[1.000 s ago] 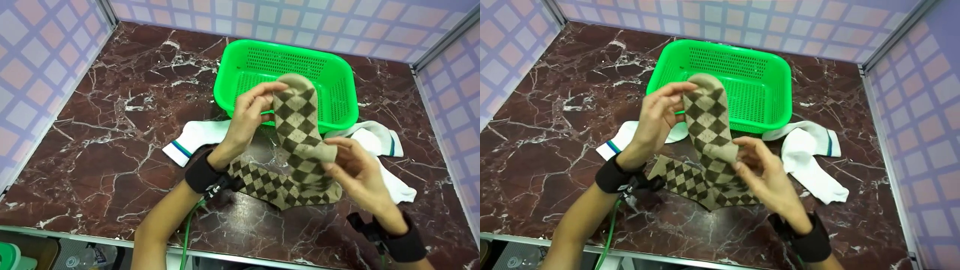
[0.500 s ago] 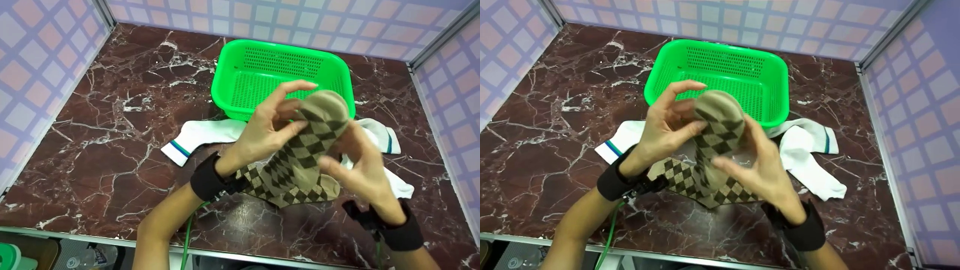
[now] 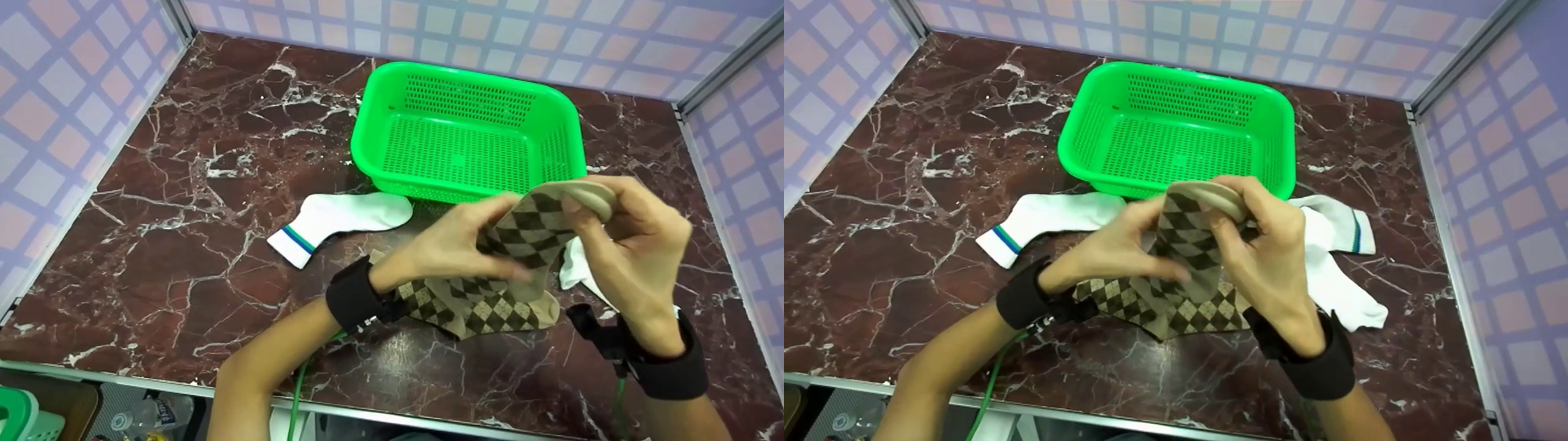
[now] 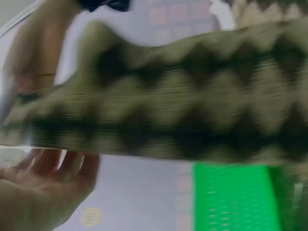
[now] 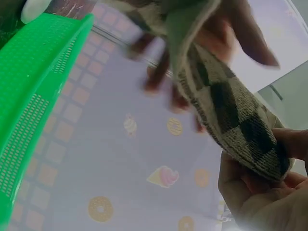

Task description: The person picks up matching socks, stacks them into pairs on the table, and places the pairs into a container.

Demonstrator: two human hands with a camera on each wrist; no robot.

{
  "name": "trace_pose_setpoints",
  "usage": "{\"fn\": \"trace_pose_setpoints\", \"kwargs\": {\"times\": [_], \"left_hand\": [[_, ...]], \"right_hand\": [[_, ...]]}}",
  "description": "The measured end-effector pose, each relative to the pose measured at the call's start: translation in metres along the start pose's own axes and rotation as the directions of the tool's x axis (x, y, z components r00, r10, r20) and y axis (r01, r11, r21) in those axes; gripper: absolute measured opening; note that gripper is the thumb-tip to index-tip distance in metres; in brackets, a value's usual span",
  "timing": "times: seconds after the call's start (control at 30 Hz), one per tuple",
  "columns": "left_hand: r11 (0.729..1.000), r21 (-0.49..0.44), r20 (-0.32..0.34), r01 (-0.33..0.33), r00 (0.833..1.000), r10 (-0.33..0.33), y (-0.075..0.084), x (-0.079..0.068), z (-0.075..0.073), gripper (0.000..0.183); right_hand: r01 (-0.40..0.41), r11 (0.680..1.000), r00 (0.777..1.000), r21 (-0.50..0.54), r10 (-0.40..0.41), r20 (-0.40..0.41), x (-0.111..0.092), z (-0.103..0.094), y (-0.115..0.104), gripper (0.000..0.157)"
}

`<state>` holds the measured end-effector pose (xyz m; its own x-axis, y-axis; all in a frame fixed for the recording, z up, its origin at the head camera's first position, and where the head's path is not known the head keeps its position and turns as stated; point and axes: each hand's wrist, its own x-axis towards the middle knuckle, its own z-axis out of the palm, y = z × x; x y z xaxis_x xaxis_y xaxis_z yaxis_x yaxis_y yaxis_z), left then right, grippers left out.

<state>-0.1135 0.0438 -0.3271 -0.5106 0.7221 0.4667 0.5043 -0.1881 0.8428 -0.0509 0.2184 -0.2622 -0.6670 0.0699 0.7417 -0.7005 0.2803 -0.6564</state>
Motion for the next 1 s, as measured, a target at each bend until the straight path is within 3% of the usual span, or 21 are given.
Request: {"fn": "trace_pose_setpoints", "kwargs": {"times": [0.07,0.17,0.2,0.33,0.47,0.63,0.73,0.8,0.87,0.93,1.0], "left_hand": [[0.998,0.035,0.091,0.056,0.994,-0.059,-0.009,-0.005,0.003,0.064],[0.982,0.106,0.168,0.158,0.97,-0.174,-0.019,-0.015,0.003,0.052],[0.975,0.126,0.181,0.184,0.962,-0.205,-0.021,-0.019,0.002,0.048],[0.936,0.197,0.18,0.291,0.928,-0.326,-0.027,-0.034,-0.006,0.04],[0.921,0.119,0.104,0.372,0.917,-0.384,-0.028,-0.052,-0.022,0.037],[0.912,-0.069,-0.033,0.405,0.913,-0.408,-0.021,-0.075,-0.049,0.031],[0.927,-0.049,-0.159,0.373,0.913,-0.376,-0.012,-0.084,-0.063,0.032],[0.929,-0.026,-0.245,0.369,0.899,-0.363,-0.007,-0.088,-0.068,0.035],[0.925,-0.063,-0.3,0.374,0.877,-0.375,-0.002,-0.091,-0.071,0.04],[0.92,-0.073,-0.348,0.386,0.854,-0.386,0.001,-0.095,-0.072,0.043],[0.914,-0.073,-0.377,0.399,0.838,-0.395,0.003,-0.098,-0.071,0.044]], "right_hand": [[0.022,1.0,0.999,0.023,-0.021,-0.038,0.001,-0.003,0.0,0.007],[0.046,0.996,0.994,0.07,-0.038,-0.106,0.003,-0.01,0.003,0.008],[0.051,0.997,0.99,0.062,-0.043,-0.134,0.003,-0.013,0.004,0.009],[0.064,0.979,0.967,0.191,-0.014,-0.253,0.005,-0.027,0.007,0.019],[0.037,0.949,0.945,0.314,0.07,-0.321,0.003,-0.041,0.007,0.024],[-0.036,0.951,0.947,0.308,0.131,-0.292,-0.01,-0.053,0.008,0.02],[-0.107,0.967,0.963,0.233,0.159,-0.219,-0.024,-0.06,0.014,0.02],[-0.171,0.974,0.969,0.151,0.194,-0.154,-0.035,-0.067,0.021,0.019],[-0.223,0.975,0.971,0.007,0.223,-0.084,-0.047,-0.074,0.03,0.017],[-0.265,0.955,0.964,-0.134,0.265,-0.017,-0.06,-0.08,0.04,0.016],[-0.31,0.917,0.943,-0.251,0.329,0.039,-0.073,-0.082,0.047,0.016]]}}
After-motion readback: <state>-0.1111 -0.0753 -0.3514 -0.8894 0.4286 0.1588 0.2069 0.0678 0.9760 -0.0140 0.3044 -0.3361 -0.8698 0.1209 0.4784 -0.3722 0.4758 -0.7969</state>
